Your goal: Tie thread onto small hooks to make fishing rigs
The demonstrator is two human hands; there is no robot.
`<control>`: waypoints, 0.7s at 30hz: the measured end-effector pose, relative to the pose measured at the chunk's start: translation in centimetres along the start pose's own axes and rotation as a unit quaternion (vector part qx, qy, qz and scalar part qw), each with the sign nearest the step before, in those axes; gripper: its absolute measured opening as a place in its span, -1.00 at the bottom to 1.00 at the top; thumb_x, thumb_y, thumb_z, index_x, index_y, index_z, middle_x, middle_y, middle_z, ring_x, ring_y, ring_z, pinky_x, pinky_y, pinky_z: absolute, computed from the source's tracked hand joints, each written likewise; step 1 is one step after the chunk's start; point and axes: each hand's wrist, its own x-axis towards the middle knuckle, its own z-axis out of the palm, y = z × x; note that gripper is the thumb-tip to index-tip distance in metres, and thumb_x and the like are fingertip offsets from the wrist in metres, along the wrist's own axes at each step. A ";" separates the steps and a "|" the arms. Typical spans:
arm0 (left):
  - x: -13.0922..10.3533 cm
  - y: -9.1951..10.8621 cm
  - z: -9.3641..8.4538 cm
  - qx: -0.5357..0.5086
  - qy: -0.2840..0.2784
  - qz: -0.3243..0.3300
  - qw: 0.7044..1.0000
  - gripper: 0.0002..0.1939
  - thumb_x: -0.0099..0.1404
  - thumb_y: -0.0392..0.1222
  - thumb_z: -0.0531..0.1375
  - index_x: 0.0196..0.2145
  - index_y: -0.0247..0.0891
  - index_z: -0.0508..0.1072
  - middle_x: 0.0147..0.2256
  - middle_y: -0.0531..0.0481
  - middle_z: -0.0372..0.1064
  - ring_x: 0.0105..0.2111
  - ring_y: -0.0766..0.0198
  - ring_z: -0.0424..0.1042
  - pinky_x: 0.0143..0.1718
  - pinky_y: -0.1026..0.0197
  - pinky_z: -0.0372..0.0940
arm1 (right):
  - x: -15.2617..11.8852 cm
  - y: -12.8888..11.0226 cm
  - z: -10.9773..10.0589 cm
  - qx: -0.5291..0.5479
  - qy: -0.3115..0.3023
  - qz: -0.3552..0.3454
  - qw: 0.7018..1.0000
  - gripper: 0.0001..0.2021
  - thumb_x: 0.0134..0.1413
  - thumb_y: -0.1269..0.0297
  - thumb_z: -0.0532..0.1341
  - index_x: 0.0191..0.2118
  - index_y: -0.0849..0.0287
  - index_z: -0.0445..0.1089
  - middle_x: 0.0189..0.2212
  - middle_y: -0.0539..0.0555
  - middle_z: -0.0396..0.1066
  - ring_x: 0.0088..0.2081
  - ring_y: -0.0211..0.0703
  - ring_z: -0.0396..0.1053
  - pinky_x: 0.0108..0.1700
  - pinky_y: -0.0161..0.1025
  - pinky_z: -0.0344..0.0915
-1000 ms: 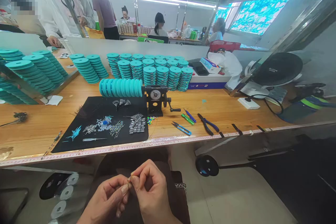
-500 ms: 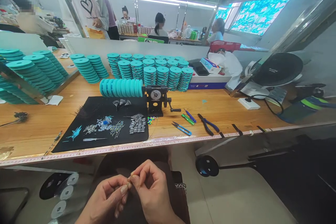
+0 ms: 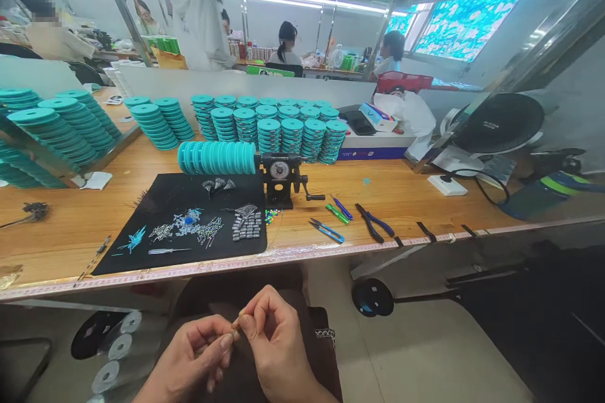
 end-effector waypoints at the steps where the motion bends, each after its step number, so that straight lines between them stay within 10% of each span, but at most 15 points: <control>1: -0.1 0.1 0.0 0.003 0.003 0.004 1.000 -0.53 -0.06 0.19 0.40 -0.55 -0.32 0.45 -0.68 0.10 0.32 -0.71 0.47 0.23 -0.70 0.44 0.12 | 0.2 -0.1 -0.1 0.004 0.000 0.000 1.000 -0.59 0.17 0.18 0.26 -0.55 0.12 0.05 -0.44 0.01 0.29 -0.39 -0.20 0.34 -0.33 -0.27 0.26; 6: 0.0 -0.1 -0.5 0.001 0.023 0.021 1.000 -0.54 -0.04 0.17 0.41 -0.51 -0.34 0.49 -0.67 0.09 0.33 -0.70 0.48 0.23 -0.69 0.45 0.11 | 3.5 0.4 0.3 -0.075 0.046 -0.079 0.993 -0.72 0.21 0.32 0.21 -0.49 0.12 0.16 -0.42 0.01 0.36 -0.35 -0.18 0.41 -0.28 -0.27 0.32; 15: 0.7 0.0 -1.6 -0.085 0.020 0.058 0.995 -0.59 -0.04 0.05 0.45 -0.37 -0.35 0.56 -0.58 0.04 0.41 -0.61 0.43 0.33 -0.61 0.42 0.23 | 12.9 4.0 3.6 -0.370 -0.096 -0.235 0.894 -0.72 0.10 0.67 0.06 -0.32 0.15 0.40 -0.38 0.10 0.45 -0.25 -0.05 0.36 -0.17 -0.17 0.27; 21: 0.9 0.6 -1.9 -0.080 0.045 0.086 0.992 -0.63 0.00 0.04 0.43 -0.45 -0.33 0.49 -0.58 0.05 0.41 -0.62 0.43 0.34 -0.61 0.42 0.25 | 11.9 3.1 2.5 -0.357 -0.104 -0.259 0.891 -0.67 0.14 0.65 0.01 -0.19 0.17 0.43 -0.14 0.17 0.47 -0.05 -0.07 0.37 0.02 -0.16 0.26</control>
